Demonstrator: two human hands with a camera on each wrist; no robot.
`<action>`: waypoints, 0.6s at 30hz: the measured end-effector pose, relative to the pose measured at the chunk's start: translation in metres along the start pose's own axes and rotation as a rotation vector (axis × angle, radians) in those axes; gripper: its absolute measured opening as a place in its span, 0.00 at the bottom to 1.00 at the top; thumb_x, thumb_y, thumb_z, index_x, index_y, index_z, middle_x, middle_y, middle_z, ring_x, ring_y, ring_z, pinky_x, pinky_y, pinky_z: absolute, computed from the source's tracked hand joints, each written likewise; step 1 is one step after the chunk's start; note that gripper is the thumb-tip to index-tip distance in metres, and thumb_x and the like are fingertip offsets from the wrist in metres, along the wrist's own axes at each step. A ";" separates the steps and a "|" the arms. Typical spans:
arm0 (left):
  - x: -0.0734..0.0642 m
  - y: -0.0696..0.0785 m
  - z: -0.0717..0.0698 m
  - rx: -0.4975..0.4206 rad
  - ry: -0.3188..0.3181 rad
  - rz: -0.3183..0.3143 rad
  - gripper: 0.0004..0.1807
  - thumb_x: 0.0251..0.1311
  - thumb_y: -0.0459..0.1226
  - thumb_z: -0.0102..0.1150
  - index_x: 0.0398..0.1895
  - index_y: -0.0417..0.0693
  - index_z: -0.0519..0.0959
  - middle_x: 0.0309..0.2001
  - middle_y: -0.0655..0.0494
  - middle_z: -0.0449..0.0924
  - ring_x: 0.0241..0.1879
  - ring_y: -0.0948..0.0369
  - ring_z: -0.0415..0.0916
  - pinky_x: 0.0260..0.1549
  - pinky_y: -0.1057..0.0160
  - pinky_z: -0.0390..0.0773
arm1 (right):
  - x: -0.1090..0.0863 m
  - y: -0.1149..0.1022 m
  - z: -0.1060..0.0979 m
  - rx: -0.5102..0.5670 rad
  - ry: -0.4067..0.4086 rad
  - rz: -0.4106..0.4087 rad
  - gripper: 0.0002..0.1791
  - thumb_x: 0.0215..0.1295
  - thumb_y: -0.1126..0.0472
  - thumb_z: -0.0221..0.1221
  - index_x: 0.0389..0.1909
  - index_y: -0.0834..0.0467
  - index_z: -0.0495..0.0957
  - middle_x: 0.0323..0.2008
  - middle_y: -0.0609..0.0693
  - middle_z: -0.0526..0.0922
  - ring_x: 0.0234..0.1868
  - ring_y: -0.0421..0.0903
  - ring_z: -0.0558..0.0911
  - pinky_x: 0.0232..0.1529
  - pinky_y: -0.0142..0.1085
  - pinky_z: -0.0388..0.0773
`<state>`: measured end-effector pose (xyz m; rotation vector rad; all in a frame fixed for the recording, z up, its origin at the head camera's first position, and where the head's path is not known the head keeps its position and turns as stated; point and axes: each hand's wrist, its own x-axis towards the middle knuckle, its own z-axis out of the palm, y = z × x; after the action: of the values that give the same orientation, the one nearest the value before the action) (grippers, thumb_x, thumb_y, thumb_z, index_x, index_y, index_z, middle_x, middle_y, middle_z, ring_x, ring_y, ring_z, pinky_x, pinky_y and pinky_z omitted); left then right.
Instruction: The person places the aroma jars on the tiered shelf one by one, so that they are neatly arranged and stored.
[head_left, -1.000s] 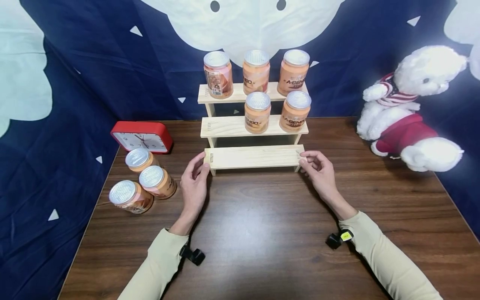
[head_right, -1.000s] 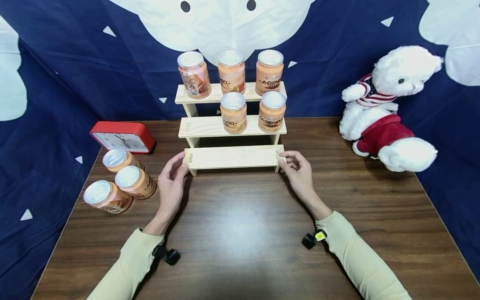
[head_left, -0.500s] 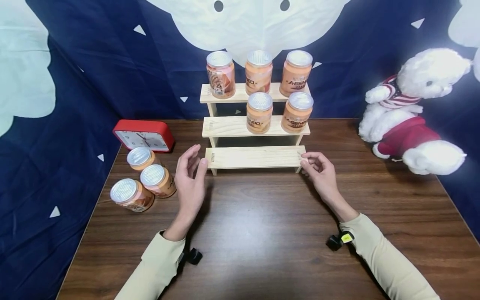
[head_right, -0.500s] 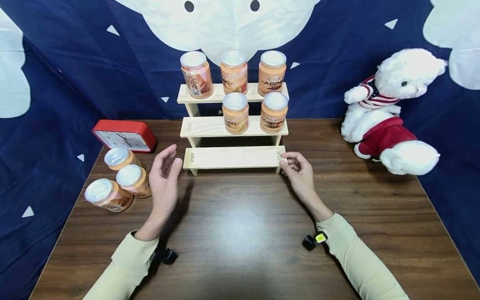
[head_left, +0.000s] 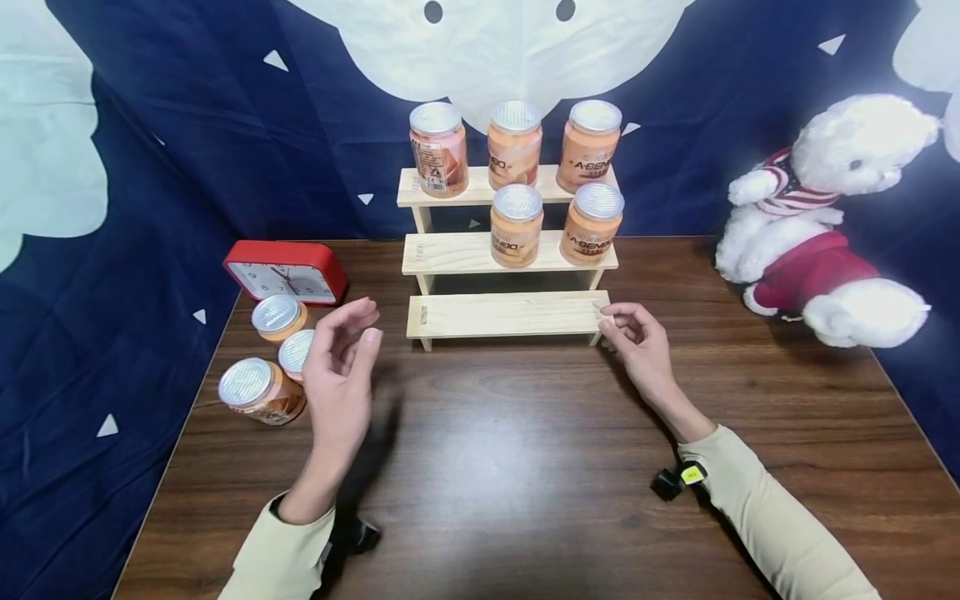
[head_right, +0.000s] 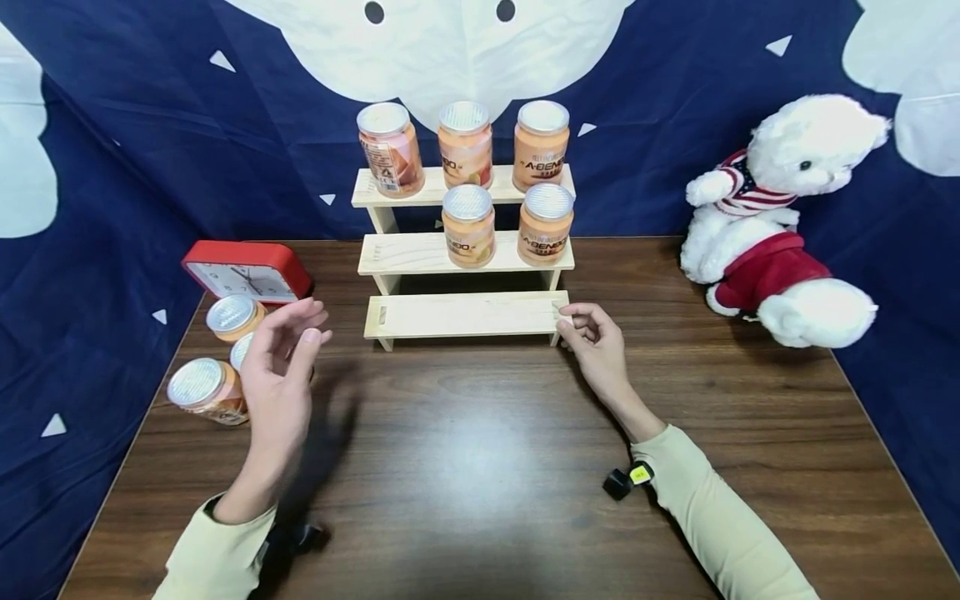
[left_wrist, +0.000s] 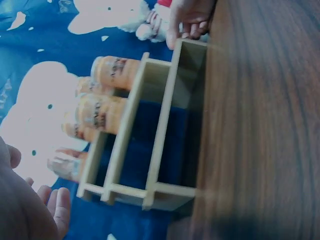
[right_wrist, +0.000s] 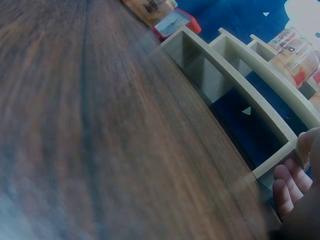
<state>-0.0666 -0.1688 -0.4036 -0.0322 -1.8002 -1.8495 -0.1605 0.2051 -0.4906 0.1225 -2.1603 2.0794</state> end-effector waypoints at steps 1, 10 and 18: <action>0.000 0.003 -0.003 0.000 0.007 0.002 0.18 0.77 0.26 0.61 0.66 0.30 0.80 0.60 0.48 0.86 0.60 0.53 0.82 0.56 0.67 0.81 | 0.000 0.000 0.000 -0.001 0.000 -0.001 0.13 0.75 0.77 0.64 0.56 0.79 0.78 0.32 0.42 0.84 0.29 0.37 0.83 0.31 0.25 0.81; -0.001 0.021 -0.034 0.000 0.095 0.047 0.18 0.70 0.20 0.64 0.62 0.27 0.83 0.56 0.49 0.89 0.56 0.56 0.85 0.56 0.69 0.81 | 0.001 0.002 -0.002 0.000 0.000 -0.006 0.13 0.75 0.77 0.64 0.56 0.78 0.78 0.33 0.42 0.85 0.29 0.37 0.83 0.32 0.26 0.81; -0.006 0.024 -0.065 -0.005 0.152 0.042 0.17 0.67 0.17 0.66 0.58 0.23 0.84 0.51 0.47 0.90 0.52 0.56 0.85 0.50 0.71 0.84 | 0.001 0.003 -0.001 0.020 -0.002 -0.001 0.14 0.75 0.77 0.64 0.56 0.79 0.78 0.33 0.43 0.84 0.29 0.35 0.83 0.33 0.25 0.82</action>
<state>-0.0287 -0.2258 -0.3904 0.0666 -1.6784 -1.7770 -0.1621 0.2063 -0.4936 0.1278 -2.1401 2.1023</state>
